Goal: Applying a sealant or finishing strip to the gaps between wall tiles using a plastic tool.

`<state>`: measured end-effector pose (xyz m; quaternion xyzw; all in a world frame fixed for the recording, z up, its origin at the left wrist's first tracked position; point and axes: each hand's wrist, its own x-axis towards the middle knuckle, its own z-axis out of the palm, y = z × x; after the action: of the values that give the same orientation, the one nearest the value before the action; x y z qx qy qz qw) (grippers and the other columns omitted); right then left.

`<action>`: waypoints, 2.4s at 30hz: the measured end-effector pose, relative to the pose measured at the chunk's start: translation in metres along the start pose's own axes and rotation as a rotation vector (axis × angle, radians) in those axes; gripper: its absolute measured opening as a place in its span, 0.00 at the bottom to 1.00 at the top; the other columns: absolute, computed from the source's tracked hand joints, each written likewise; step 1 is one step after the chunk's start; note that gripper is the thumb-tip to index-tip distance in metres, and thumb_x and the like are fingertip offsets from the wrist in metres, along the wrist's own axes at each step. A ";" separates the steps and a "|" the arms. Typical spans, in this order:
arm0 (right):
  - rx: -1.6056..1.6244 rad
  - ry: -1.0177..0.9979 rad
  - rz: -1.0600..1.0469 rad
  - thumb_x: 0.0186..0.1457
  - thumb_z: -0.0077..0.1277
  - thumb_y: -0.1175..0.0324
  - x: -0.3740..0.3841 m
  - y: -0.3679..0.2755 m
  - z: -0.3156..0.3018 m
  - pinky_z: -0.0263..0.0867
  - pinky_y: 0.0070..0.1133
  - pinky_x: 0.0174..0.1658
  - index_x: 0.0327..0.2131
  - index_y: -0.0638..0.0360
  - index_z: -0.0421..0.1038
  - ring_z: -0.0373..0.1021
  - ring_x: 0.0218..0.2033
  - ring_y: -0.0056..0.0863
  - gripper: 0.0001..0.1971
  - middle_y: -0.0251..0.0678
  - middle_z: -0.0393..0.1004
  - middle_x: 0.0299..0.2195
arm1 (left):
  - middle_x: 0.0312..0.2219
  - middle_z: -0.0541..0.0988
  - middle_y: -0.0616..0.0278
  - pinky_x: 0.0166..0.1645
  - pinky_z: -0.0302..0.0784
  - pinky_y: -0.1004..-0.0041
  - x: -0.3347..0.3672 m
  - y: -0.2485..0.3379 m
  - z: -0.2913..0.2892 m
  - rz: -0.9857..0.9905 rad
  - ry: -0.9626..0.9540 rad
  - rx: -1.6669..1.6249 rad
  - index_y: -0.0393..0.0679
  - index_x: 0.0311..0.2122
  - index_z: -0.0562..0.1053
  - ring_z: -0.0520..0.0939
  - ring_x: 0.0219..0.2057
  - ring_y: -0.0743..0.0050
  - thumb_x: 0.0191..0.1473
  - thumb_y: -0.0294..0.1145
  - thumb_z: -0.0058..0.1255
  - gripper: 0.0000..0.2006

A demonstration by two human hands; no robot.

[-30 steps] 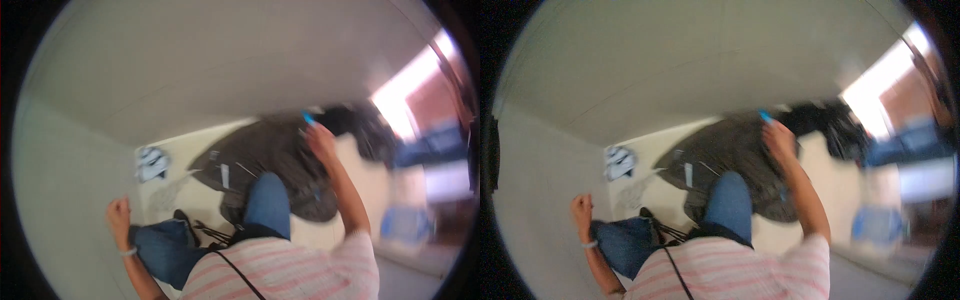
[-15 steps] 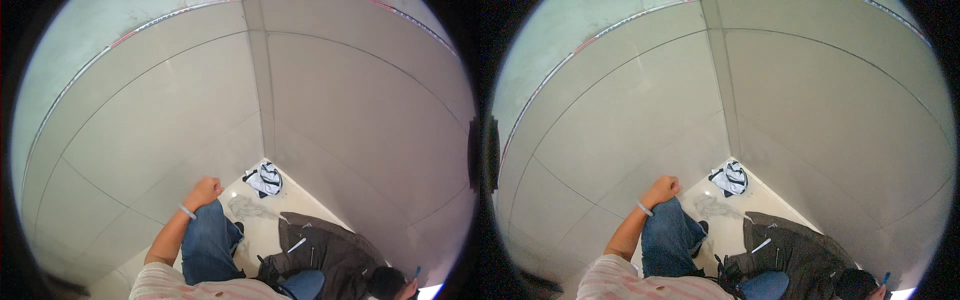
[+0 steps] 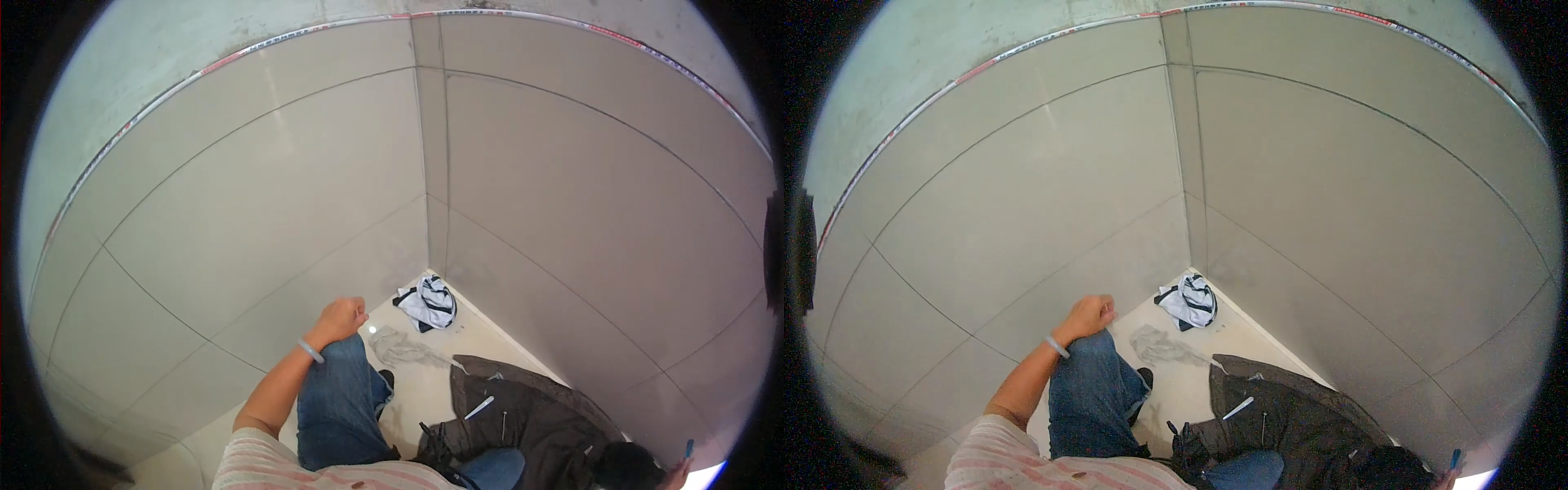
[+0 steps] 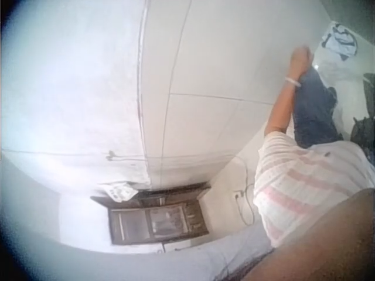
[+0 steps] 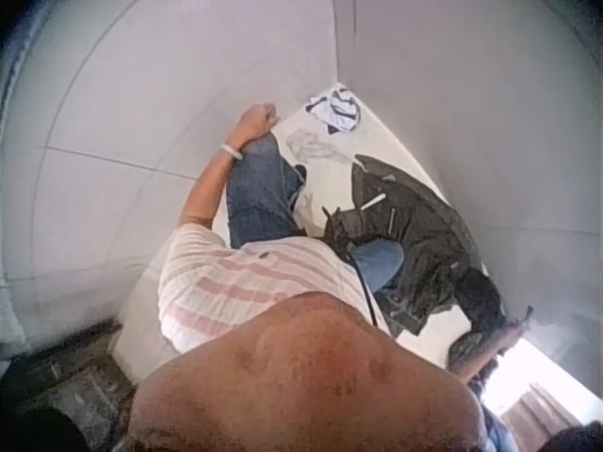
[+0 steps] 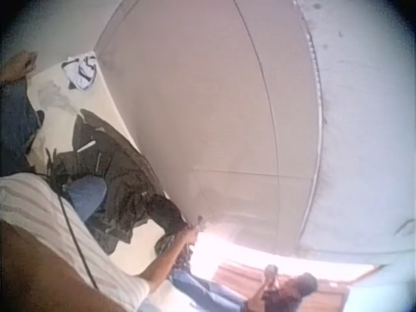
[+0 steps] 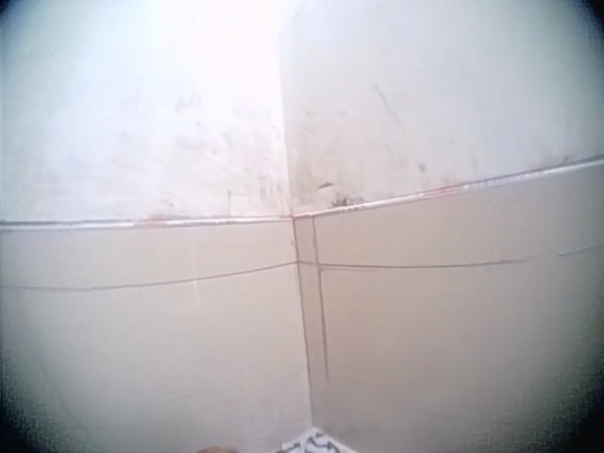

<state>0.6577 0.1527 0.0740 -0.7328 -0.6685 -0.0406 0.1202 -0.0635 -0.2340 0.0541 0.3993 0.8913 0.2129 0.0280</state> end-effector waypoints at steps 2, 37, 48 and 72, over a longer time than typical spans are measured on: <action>-0.109 -0.008 -0.049 0.55 0.33 0.67 -0.012 -0.024 -0.016 0.64 0.30 0.42 0.54 0.45 0.55 0.66 0.39 0.32 0.21 0.42 0.68 0.41 | 0.16 0.72 0.50 0.27 0.67 0.61 0.001 -0.007 -0.003 0.067 0.008 -0.033 0.41 0.37 0.69 0.74 0.20 0.52 0.42 0.33 0.51 0.15; 1.893 -0.540 0.413 0.55 0.42 0.65 0.014 -0.110 0.010 0.55 0.11 0.18 0.33 0.59 0.66 0.58 0.15 0.13 0.08 0.24 0.63 0.17 | 0.31 0.73 0.41 0.40 0.68 0.59 0.057 0.053 0.034 0.234 -0.335 -0.139 0.42 0.56 0.51 0.74 0.36 0.45 0.43 0.34 0.51 0.34; 1.541 -0.956 -0.489 0.54 0.40 0.67 -0.060 -0.505 -0.143 0.44 0.13 0.16 0.25 0.59 0.63 0.48 0.11 0.11 0.08 0.22 0.54 0.12 | 0.36 0.73 0.46 0.43 0.69 0.61 0.083 0.074 0.104 0.451 -0.592 -0.040 0.36 0.41 0.67 0.73 0.42 0.50 0.41 0.35 0.53 0.21; 1.697 -0.537 -0.800 0.51 0.41 0.74 -0.090 -0.937 -0.238 0.45 0.12 0.14 0.20 0.61 0.61 0.52 0.13 0.11 0.08 0.30 0.63 0.17 | 0.38 0.70 0.43 0.45 0.67 0.59 0.193 0.022 0.210 0.823 -0.841 -0.236 0.35 0.43 0.64 0.70 0.44 0.48 0.44 0.36 0.51 0.21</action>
<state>-0.2548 0.0833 0.3984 -0.1068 -0.6801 0.5848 0.4290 -0.1333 -0.0066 -0.1046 0.7560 0.5463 0.1275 0.3374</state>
